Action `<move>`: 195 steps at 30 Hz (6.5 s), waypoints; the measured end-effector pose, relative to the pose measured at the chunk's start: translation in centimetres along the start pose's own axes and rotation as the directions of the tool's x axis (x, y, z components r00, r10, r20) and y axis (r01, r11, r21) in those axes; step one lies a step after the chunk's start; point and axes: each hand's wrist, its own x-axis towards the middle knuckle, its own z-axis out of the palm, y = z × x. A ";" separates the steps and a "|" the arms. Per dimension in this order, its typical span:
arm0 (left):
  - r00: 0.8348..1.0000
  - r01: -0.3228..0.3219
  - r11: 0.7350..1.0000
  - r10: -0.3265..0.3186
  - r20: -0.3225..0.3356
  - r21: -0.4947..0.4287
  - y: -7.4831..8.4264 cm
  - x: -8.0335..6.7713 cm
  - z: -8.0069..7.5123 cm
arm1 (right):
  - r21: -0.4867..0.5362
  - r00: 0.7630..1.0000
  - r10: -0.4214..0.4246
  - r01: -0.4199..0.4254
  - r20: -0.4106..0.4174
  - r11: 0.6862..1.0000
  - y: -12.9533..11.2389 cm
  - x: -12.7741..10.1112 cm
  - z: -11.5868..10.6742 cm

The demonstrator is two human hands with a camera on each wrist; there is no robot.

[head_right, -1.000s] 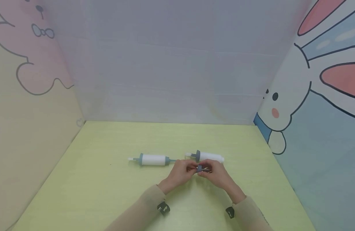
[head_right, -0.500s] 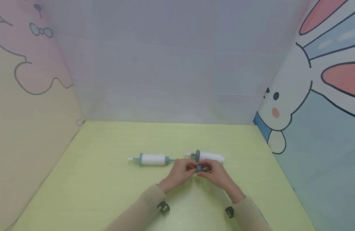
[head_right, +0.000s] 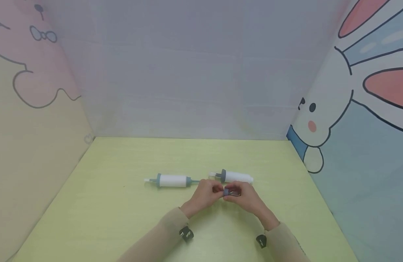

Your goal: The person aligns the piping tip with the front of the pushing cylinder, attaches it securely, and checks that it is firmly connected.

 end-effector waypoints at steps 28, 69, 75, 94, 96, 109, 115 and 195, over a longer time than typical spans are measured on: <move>0.998 -0.020 0.857 -0.015 0.063 0.514 -0.2 5.1 -0.2 | 0.081 0.999 0.047 -0.045 -0.021 0.996 1.1 -1.5 -0.6; 0.982 -0.052 0.861 -0.049 0.184 0.505 -0.8 7.2 1.0 | 0.066 0.995 0.089 -0.087 -0.033 0.994 1.8 -2.4 -0.9; 0.987 -0.039 0.876 -0.040 0.153 0.481 0.3 6.8 -1.5 | 0.012 0.996 0.072 -0.071 -0.048 0.997 0.9 -1.9 -1.3; 0.992 0.024 0.888 -0.080 0.102 0.460 -0.3 2.7 -6.7 | 0.038 0.992 0.110 -0.108 -0.062 0.993 0.9 -1.5 -1.5; 0.992 0.043 0.895 -0.093 0.091 0.445 -0.5 2.0 -7.4 | 0.049 0.992 0.112 -0.109 -0.058 0.993 0.7 -1.5 -1.5; 0.990 0.083 0.904 -0.123 0.069 0.420 -1.9 -2.7 -10.4 | 0.099 0.993 0.110 -0.106 -0.035 0.989 0.0 -0.7 -0.9; 0.988 0.099 0.917 -0.137 0.071 0.386 -2.2 -4.0 -10.7 | 0.093 0.995 0.099 -0.097 -0.018 0.991 -0.3 -0.3 -0.6; 0.986 0.095 0.934 -0.136 0.097 0.346 -1.5 -4.8 -10.9 | 0.073 0.999 0.045 -0.045 0.006 0.996 -2.4 2.3 0.9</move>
